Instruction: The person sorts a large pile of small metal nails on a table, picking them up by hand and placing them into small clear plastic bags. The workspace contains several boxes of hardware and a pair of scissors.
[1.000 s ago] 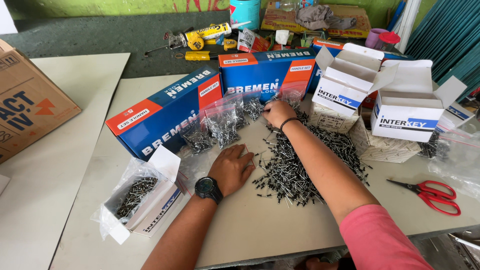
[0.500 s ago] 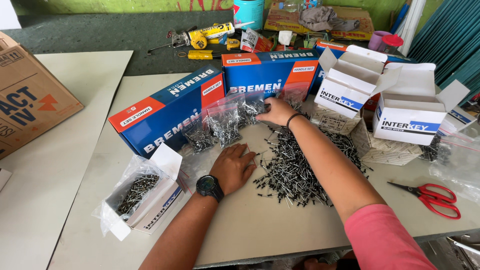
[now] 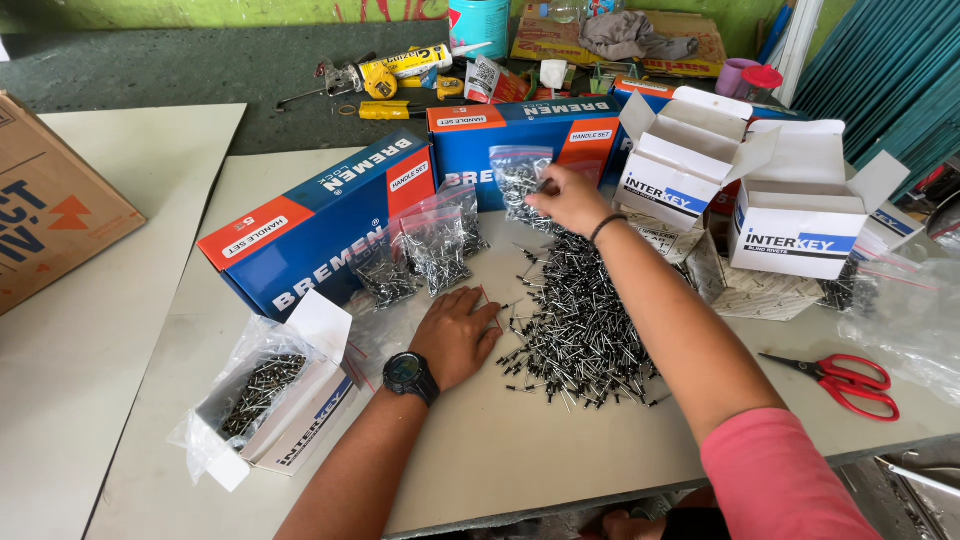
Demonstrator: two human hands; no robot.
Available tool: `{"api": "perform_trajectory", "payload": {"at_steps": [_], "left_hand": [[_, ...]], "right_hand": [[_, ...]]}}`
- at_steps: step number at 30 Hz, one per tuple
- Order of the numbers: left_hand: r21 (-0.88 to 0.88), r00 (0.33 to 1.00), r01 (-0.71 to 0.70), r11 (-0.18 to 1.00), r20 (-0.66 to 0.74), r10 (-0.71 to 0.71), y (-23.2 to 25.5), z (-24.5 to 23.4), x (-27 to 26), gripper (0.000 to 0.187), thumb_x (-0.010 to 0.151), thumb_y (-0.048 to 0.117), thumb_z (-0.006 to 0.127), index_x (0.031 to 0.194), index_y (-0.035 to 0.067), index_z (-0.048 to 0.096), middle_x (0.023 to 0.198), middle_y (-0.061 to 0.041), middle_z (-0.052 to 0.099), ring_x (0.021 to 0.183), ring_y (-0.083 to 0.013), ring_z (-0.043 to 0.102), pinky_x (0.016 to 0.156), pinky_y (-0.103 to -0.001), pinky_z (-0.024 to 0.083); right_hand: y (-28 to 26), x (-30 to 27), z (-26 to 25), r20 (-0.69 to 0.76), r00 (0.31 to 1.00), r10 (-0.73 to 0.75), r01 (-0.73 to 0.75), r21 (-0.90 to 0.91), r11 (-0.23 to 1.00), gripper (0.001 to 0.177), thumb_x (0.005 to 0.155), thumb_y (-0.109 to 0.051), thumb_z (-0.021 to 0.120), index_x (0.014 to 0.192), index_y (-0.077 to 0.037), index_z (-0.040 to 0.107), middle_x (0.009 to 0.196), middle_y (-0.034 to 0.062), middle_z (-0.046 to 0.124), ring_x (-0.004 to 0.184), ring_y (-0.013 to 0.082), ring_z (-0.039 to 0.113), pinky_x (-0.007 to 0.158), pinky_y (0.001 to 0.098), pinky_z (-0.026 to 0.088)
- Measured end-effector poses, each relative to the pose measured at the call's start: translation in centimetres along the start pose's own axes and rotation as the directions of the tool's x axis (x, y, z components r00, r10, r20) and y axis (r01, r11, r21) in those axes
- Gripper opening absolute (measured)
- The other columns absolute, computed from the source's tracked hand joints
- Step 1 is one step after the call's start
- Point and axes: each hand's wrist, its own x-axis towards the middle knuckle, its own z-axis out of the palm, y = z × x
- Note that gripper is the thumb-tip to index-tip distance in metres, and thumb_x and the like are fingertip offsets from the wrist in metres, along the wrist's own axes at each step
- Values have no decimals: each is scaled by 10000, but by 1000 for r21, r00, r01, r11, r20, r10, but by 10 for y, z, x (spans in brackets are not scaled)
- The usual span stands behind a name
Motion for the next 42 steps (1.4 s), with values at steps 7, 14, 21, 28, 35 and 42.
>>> {"api": "perform_trajectory", "payload": {"at_steps": [7, 14, 21, 28, 35, 42], "left_hand": [[-3, 1000, -6, 1000, -17, 6, 1, 1, -1, 389, 967, 396, 575, 1300, 212, 656, 1351, -162, 605, 1339, -388, 540, 1111, -514, 414], [-24, 1000, -3, 1000, -12, 3, 3, -7, -1, 390, 967, 384, 582, 1304, 201, 655, 1346, -168, 608, 1331, -392, 545, 1111, -518, 415], [-20, 997, -15, 1000, -73, 14, 0, 0, 0, 416, 958, 391, 595, 1298, 160, 658, 1311, -171, 633, 1300, -376, 574, 1100, -503, 425], [25, 980, 96, 995, -179, -90, -5, 5, 4, 544, 853, 351, 705, 1318, 85, 613, 1231, -140, 671, 1235, -321, 626, 1049, -425, 490], [1, 984, 57, 998, -167, -56, 0, -10, 0, 507, 876, 474, 685, 1229, 109, 687, 1184, -118, 693, 1218, -314, 633, 1021, -417, 508], [-57, 978, 54, 997, -199, -64, 2, -9, 3, 365, 835, 446, 737, 1076, 172, 740, 1135, -71, 706, 1178, -308, 661, 972, -416, 532]], "right_hand": [[-1, 1, 43, 51, 997, 60, -63, 69, 996, 464, 1010, -214, 613, 1409, -5, 505, 1130, 172, 691, 905, 191, 745, 769, 265, 631], [22, 17, 59, -41, 997, -66, 45, -384, 922, 406, 985, -304, 615, 1287, -61, 498, 1078, 153, 696, 852, 242, 733, 763, 366, 619], [47, -31, 65, 283, 928, -241, 371, -668, 646, 276, 990, -278, 552, 1109, -56, 664, 1157, 197, 666, 1155, 411, 632, 949, 509, 539], [17, -84, 43, 299, 872, -387, 487, -611, 624, 228, 1023, -295, 566, 1082, -134, 715, 1049, 131, 721, 1121, 320, 655, 1002, 459, 507], [9, -133, 31, 465, 842, -275, 516, -542, 663, 286, 1017, -308, 575, 1167, -96, 695, 1085, 129, 706, 1203, 297, 613, 1126, 480, 399], [39, -136, -4, 147, 876, -460, 414, -718, 559, 188, 997, -282, 590, 1074, -155, 706, 1111, 76, 697, 1206, 265, 604, 1104, 484, 411]]}}
